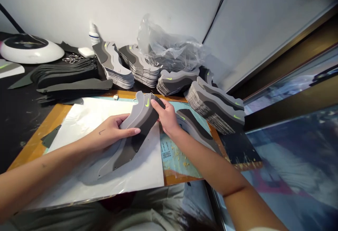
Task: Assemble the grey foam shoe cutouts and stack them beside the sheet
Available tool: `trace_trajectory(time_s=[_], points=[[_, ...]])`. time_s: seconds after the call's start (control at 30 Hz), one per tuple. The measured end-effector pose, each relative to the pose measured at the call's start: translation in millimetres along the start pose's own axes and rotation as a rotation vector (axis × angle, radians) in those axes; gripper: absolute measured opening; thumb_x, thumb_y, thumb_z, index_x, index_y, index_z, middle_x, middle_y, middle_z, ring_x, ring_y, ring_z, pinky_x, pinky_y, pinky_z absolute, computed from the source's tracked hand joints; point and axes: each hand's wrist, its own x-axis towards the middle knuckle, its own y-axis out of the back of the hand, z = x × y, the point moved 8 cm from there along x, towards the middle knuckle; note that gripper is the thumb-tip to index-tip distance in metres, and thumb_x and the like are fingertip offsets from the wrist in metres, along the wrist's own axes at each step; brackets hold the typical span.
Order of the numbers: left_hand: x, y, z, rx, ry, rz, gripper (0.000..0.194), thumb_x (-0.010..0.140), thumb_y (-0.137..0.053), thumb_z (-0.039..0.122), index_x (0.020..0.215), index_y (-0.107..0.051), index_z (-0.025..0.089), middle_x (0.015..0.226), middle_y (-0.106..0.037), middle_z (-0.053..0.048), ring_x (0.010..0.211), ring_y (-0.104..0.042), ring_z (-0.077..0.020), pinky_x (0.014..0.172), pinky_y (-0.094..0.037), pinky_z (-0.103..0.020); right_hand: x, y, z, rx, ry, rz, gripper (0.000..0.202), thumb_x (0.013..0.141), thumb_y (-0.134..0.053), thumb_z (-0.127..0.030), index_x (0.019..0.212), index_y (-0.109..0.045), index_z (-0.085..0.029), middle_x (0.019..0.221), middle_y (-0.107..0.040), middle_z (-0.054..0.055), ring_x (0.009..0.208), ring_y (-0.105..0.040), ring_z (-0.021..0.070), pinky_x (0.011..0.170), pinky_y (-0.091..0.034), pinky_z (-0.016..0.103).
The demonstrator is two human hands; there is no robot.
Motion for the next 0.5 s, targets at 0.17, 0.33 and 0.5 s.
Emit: trace_trajectory(time_s=[0.17,0.33,0.5], points=[[2.1,11.6,8.1,0.221,-0.121,0.105,0.066,0.065,-0.082,0.047,0.122,-0.061,0.023,0.115,-0.070,-0.006,0.099,-0.067,-0.0292,0.078,-0.057,-0.032,-5.3,9.4,-14.9,-0.115,0.149,0.125,0.037,0.082,-0.062,-0.059,0.080,-0.058,-0.022,0.072,-0.057,-0.001,0.066,-0.054,0.0139,0.059,-0.048,0.024],[1.4,15.5,13.4,0.187,-0.150,0.177,0.078,0.058,-0.083,0.053,0.125,-0.055,0.023,0.110,-0.071,-0.007,0.097,-0.067,-0.0319,0.078,-0.055,-0.035,-5.9,15.6,-26.4,-0.129,0.219,0.194,0.038,0.084,-0.060,-0.059,0.085,-0.061,-0.021,0.081,-0.064,0.002,0.074,-0.058,0.0158,0.069,-0.051,0.026],[1.8,21.8,13.6,0.266,-0.203,0.101,0.077,0.061,-0.084,0.050,0.127,-0.056,0.024,0.122,-0.067,-0.010,0.109,-0.063,-0.0351,0.089,-0.052,-0.037,-1.9,13.8,-46.7,-0.250,0.264,0.118,0.039,0.083,-0.061,-0.058,0.072,-0.056,-0.021,0.066,-0.053,-0.002,0.062,-0.050,0.0128,0.059,-0.046,0.025]])
